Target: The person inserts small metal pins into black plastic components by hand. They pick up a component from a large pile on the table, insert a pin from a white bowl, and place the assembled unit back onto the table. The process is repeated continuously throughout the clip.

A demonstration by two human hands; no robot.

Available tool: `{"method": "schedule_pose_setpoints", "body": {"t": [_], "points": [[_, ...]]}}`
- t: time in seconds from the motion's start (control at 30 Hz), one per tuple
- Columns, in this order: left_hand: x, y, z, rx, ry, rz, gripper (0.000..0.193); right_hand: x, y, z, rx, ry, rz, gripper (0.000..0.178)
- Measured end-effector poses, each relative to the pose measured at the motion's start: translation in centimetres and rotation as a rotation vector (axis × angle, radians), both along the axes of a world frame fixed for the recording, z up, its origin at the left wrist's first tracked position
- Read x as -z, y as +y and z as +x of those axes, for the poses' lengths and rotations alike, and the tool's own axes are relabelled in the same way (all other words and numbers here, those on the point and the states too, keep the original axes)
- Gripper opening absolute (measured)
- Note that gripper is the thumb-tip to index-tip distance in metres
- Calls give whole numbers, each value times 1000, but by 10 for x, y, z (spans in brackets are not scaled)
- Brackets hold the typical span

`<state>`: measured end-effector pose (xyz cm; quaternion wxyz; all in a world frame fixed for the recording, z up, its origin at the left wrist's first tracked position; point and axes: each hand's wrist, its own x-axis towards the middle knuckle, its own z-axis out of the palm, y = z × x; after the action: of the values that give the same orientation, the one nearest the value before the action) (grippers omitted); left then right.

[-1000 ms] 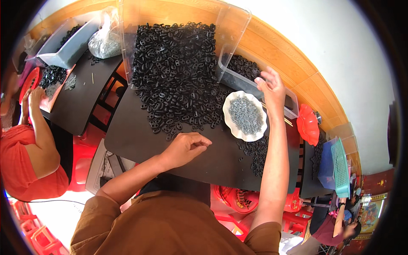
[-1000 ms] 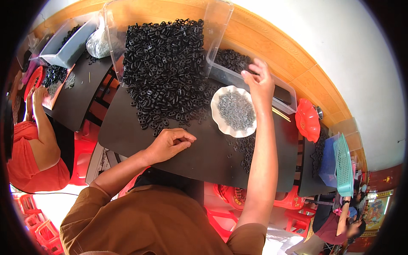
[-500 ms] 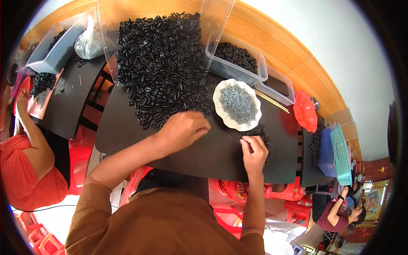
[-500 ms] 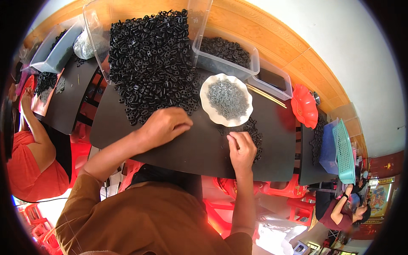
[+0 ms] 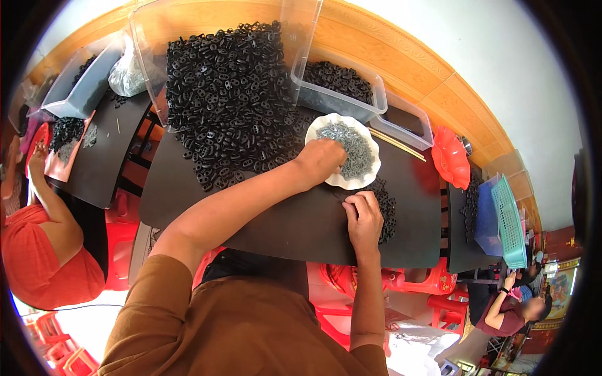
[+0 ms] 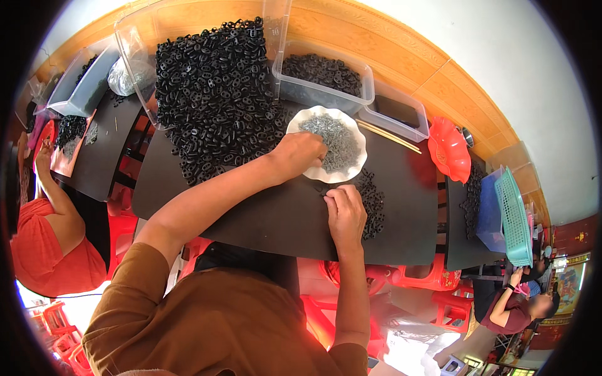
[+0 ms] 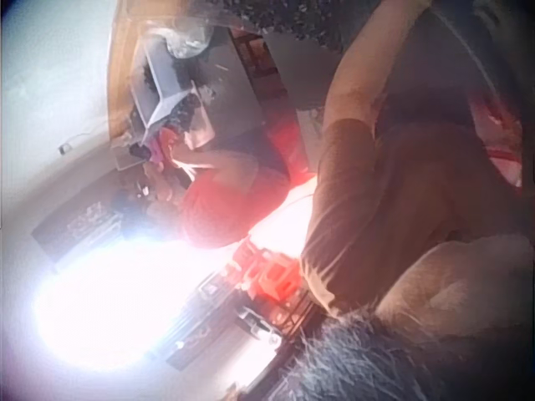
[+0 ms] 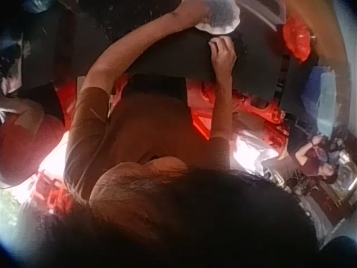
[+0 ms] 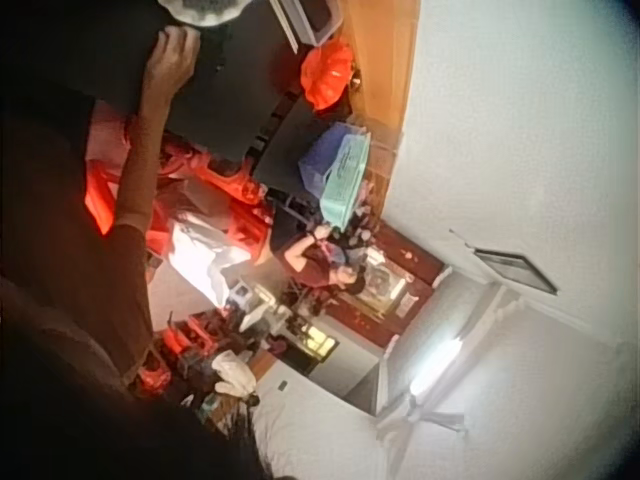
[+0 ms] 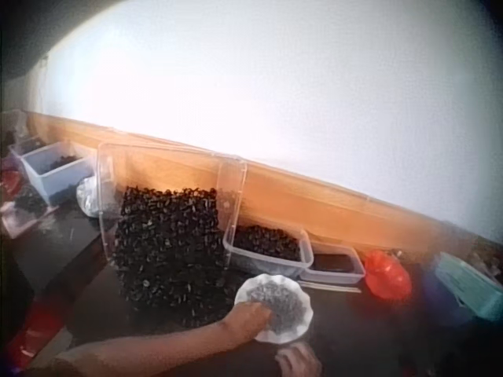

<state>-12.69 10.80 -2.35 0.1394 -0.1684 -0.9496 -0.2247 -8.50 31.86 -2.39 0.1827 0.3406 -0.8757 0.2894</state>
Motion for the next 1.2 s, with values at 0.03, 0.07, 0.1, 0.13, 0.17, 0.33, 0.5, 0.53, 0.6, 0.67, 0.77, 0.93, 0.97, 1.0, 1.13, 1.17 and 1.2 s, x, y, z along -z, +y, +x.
{"method": "schedule_pose_setpoints", "body": {"t": [0.03, 0.07, 0.1, 0.13, 0.17, 0.33, 0.5, 0.53, 0.6, 0.67, 0.77, 0.93, 0.97, 1.0, 1.13, 1.17, 1.2], "points": [[0, 2, -2, -11, -11, -19, 5, 1, 1, 0, -9, -5, -6, 12], [0, 3, -3, -24, -22, -37, 4, 2, 2, -1, -25, 3, -23, 11], [0, 4, -3, -11, -8, -21, 4, 3, 3, -2, -40, 13, -42, 11], [1, 3, -1, 2, 5, -4, 3, 5, 4, -2, -55, 23, -61, 11], [2, 2, 0, 14, 18, 13, 3, 6, 4, -3, -60, 13, -93, 11], [6, -6, 4, 49, 73, 50, 3, 8, 3, -3, -73, -17, -198, 7], [4, -6, 2, 50, 61, 43, 5, 2, 3, -2, -88, 3, -220, 13], [5, -9, 1, 65, 51, 78, 5, 2, 3, -2, -93, -9, -230, 15], [6, -12, -2, 71, 11, 154, 6, 0, 3, -2, -88, -13, -233, 14], [7, -14, -3, 53, -49, 236, 9, 1, 2, -1, -76, -2, -234, 14], [6, -15, -6, 37, -62, 346, 7, 2, 1, -1, -59, 31, -235, 15], [5, -20, -9, 35, -62, 396, 8, 6, 1, -1, -60, 52, -212, 16], [3, -21, -8, 34, -61, 402, 9, 6, 1, -1, -60, 55, -209, 16], [-1, -21, -7, 44, -80, 438, 9, 6, 2, -2, -57, 60, -205, 16], [-12, -22, -4, 70, -205, 654, 11, 6, 3, -2, -51, 67, -201, 15], [-13, -22, -4, 73, -247, 726, 11, 6, 2, -2, -52, 59, -197, 15], [-12, -22, -5, 81, -239, 723, 11, 5, 1, -1, -56, 52, -192, 15]]}}
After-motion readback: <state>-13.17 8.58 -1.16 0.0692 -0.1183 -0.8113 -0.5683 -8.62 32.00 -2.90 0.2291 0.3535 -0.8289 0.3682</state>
